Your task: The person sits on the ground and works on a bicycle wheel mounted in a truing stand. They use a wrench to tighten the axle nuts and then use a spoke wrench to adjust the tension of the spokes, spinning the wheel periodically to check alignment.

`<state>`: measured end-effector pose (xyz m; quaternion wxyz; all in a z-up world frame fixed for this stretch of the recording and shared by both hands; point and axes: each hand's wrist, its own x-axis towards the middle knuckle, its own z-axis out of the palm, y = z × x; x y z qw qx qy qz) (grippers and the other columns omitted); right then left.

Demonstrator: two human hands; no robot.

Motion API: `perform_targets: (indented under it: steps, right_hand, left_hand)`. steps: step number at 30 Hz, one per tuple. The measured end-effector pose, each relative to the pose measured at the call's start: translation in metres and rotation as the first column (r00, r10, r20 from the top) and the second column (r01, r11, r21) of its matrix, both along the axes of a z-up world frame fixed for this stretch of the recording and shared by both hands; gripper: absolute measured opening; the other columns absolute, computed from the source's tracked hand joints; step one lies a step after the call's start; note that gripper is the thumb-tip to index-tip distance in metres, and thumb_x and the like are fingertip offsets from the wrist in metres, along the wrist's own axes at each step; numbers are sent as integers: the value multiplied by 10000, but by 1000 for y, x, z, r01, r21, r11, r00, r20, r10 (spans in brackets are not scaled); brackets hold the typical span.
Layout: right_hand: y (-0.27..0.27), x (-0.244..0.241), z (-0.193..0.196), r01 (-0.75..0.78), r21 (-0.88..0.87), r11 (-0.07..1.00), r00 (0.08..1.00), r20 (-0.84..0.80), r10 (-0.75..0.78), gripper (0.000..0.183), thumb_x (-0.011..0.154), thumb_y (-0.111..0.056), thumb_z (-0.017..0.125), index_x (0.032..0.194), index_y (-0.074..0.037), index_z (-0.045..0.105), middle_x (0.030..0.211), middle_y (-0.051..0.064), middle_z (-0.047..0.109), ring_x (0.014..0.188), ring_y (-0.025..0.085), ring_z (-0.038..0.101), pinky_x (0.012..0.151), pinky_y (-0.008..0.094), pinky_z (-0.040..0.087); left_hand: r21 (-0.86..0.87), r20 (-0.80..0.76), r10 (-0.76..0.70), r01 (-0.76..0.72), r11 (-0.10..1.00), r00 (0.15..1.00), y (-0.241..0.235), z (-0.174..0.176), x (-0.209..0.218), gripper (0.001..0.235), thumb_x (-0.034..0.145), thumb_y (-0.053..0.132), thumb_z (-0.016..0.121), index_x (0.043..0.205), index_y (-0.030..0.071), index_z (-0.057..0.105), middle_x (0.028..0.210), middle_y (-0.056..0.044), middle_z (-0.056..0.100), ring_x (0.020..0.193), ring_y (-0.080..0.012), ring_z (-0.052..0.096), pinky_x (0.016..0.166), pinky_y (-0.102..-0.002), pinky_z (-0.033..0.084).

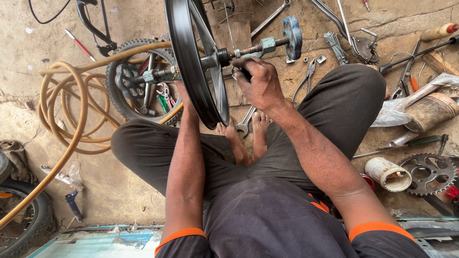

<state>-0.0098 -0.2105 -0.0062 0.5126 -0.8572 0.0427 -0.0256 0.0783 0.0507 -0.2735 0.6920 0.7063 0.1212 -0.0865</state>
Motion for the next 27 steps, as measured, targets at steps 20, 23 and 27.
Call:
perform_targets:
  steps: [20, 23, 27]
  right_hand:
    - [-17, -39, -8, -196, -308, 931, 975, 39, 219, 195, 964, -5, 678, 1132, -44, 769, 903, 110, 658, 695, 154, 645, 521, 226, 573]
    - [-7, -39, -14, -233, -278, 932, 966, 49, 256, 133, 1000, -42, 701, 1106, -81, 772, 956, 66, 663, 770, 146, 676, 576, 251, 596]
    - [-4, -41, -7, -264, -349, 899, 956, 32, 293, 192, 897, -65, 748, 1088, -68, 774, 970, 84, 641, 829, 184, 706, 714, 309, 627]
  left_hand:
    - [-104, 95, 50, -40, 994, 994, -4, 7, -2, 131, 1034, 13, 586, 1013, -12, 713, 801, -51, 685, 652, -104, 676, 482, -221, 516]
    - [-197, 59, 76, -63, 978, 995, -7, 13, 0, 139, 1025, 12, 579, 992, -12, 713, 794, -54, 700, 643, -111, 683, 481, -231, 520]
    - [-158, 136, 49, -27, 987, 990, -14, 38, -5, 114, 1000, 6, 588, 1005, 6, 701, 793, -41, 687, 643, -97, 679, 481, -222, 524]
